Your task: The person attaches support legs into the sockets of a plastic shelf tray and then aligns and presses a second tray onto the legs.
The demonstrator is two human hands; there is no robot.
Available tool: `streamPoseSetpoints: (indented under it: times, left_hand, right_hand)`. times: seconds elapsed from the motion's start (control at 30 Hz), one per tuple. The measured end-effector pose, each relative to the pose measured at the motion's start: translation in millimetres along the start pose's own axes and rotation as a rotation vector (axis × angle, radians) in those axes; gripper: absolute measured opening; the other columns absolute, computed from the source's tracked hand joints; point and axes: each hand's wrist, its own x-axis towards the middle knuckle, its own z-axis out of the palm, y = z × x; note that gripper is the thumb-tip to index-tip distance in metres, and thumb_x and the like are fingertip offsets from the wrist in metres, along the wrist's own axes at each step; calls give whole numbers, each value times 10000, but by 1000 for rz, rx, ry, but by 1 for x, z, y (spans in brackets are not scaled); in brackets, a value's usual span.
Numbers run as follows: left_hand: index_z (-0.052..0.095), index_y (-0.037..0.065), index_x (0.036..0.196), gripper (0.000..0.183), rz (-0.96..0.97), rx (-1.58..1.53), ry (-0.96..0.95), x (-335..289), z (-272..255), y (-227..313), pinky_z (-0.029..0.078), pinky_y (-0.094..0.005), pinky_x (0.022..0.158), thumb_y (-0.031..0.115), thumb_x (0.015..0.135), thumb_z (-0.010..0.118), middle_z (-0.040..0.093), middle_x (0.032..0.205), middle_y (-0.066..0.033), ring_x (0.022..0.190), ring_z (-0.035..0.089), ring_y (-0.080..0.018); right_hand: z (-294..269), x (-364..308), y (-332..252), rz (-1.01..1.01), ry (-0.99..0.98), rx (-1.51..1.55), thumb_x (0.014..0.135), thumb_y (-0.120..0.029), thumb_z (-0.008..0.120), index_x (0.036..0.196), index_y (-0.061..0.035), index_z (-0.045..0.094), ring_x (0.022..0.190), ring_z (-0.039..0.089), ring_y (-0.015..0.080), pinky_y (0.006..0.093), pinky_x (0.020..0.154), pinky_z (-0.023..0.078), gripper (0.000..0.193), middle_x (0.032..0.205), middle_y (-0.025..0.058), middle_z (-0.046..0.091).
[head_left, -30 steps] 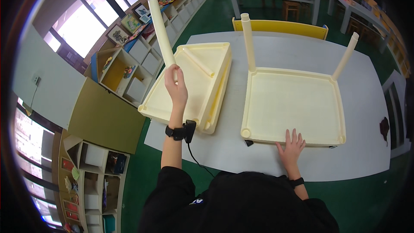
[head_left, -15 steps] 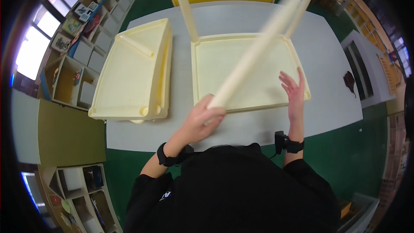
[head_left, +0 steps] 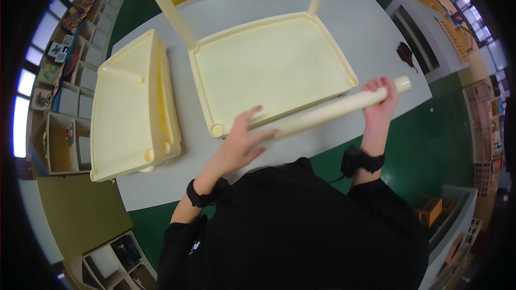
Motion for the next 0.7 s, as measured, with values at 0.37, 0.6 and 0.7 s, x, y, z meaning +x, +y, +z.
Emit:
streamPoseSetpoints:
  times: [0.37, 0.6, 0.7]
  left_hand:
    - [407, 166, 1221, 715, -365, 593, 43, -21, 44, -85, 225, -486, 972, 219, 580, 719, 312, 1298, -137, 1170, 283, -379]
    - [409, 162, 1226, 715, -334, 665, 162, -23, 52, -95, 246, -485, 965, 276, 589, 713, 368, 1280, -99, 1136, 356, -342]
    - [414, 149, 1225, 695, -320, 686, 162, -23, 50, -96, 257, -482, 955, 334, 613, 689, 385, 1271, -102, 1128, 368, -341]
  right_hand:
    - [5, 53, -75, -964, 39, -618, 676, 26, 545, 686, -18, 437, 437, 449, 168, 278, 447, 372, 117, 528, 77, 451]
    - [0, 59, -74, -867, -50, -619, 684, 16, 550, 655, -40, 421, 443, 429, 163, 281, 444, 356, 143, 519, 68, 425]
    - [-2, 59, -75, -841, -72, -617, 687, 12, 545, 655, -45, 417, 442, 422, 168, 281, 445, 349, 144, 516, 68, 421]
